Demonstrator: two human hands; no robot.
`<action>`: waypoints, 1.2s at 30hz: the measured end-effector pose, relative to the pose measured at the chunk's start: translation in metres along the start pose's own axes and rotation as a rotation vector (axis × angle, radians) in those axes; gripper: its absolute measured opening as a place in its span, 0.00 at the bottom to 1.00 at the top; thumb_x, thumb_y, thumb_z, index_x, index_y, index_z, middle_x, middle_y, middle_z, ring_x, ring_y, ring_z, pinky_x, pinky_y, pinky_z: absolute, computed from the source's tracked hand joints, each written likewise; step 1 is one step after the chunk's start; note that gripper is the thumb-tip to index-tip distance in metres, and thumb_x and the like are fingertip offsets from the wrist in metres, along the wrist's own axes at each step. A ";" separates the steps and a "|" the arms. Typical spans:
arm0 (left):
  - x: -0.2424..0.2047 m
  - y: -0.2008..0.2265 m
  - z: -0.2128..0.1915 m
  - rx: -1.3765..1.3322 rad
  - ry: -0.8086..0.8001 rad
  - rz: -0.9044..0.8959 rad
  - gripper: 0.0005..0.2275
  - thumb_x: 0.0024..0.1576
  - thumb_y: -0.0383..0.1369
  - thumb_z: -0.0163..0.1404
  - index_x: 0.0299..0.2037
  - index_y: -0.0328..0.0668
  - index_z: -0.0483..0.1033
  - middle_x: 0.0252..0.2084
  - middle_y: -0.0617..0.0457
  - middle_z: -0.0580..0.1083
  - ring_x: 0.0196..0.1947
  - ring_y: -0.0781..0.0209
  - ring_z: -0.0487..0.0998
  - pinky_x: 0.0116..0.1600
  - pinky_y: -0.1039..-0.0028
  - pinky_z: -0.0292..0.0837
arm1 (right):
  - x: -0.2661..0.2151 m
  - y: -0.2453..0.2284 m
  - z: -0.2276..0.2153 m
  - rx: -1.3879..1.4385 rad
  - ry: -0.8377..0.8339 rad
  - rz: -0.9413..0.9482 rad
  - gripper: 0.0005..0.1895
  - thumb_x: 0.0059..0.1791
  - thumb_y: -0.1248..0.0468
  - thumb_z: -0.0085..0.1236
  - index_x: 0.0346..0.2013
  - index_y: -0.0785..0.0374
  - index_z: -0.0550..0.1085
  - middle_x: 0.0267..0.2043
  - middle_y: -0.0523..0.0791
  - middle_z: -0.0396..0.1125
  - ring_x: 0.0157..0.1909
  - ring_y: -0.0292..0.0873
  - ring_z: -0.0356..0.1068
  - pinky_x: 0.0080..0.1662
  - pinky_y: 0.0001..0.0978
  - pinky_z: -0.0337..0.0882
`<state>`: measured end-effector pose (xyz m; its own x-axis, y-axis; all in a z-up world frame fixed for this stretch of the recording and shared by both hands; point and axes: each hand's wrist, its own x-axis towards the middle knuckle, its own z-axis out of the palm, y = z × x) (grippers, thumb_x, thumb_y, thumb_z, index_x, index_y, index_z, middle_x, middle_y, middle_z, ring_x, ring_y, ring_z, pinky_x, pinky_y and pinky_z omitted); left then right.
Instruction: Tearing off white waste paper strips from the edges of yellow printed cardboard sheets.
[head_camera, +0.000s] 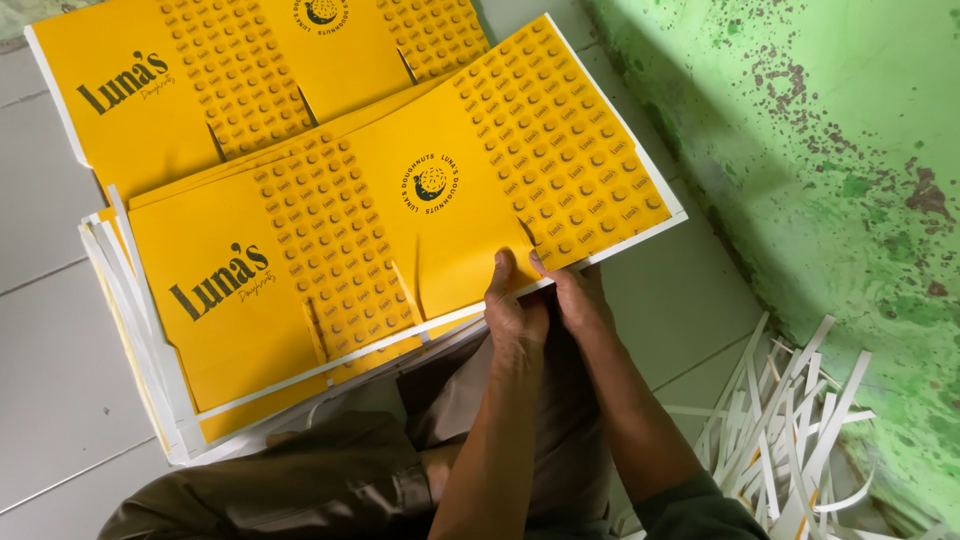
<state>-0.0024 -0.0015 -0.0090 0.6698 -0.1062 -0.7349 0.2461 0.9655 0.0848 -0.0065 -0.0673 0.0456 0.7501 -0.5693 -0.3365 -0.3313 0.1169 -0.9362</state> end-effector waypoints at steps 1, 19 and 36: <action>0.000 0.001 -0.002 0.029 -0.013 0.000 0.17 0.60 0.35 0.58 0.56 0.33 0.76 0.54 0.37 0.77 0.55 0.46 0.78 0.69 0.51 0.66 | 0.001 0.002 -0.001 -0.016 -0.011 0.000 0.28 0.35 0.63 0.78 0.46 0.66 0.79 0.46 0.50 0.76 0.50 0.46 0.74 0.56 0.47 0.71; -0.045 0.016 0.040 0.158 0.255 0.162 0.37 0.48 0.36 0.69 0.58 0.09 0.62 0.51 0.24 0.74 0.52 0.40 0.79 0.64 0.54 0.73 | -0.009 0.031 -0.005 0.339 -0.245 -0.120 0.36 0.36 0.74 0.77 0.58 0.69 0.74 0.50 0.52 0.74 0.52 0.47 0.74 0.55 0.50 0.74; -0.049 0.012 0.041 0.120 0.354 0.205 0.37 0.46 0.29 0.68 0.60 0.18 0.56 0.50 0.25 0.74 0.49 0.32 0.80 0.54 0.42 0.76 | -0.016 0.011 0.018 0.336 0.226 -0.115 0.24 0.32 0.74 0.80 0.41 0.71 0.81 0.40 0.50 0.78 0.39 0.41 0.76 0.44 0.41 0.78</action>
<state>-0.0033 0.0055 0.0552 0.4369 0.1936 -0.8784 0.2265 0.9214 0.3158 -0.0120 -0.0421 0.0392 0.6146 -0.7540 -0.2320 -0.0193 0.2797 -0.9599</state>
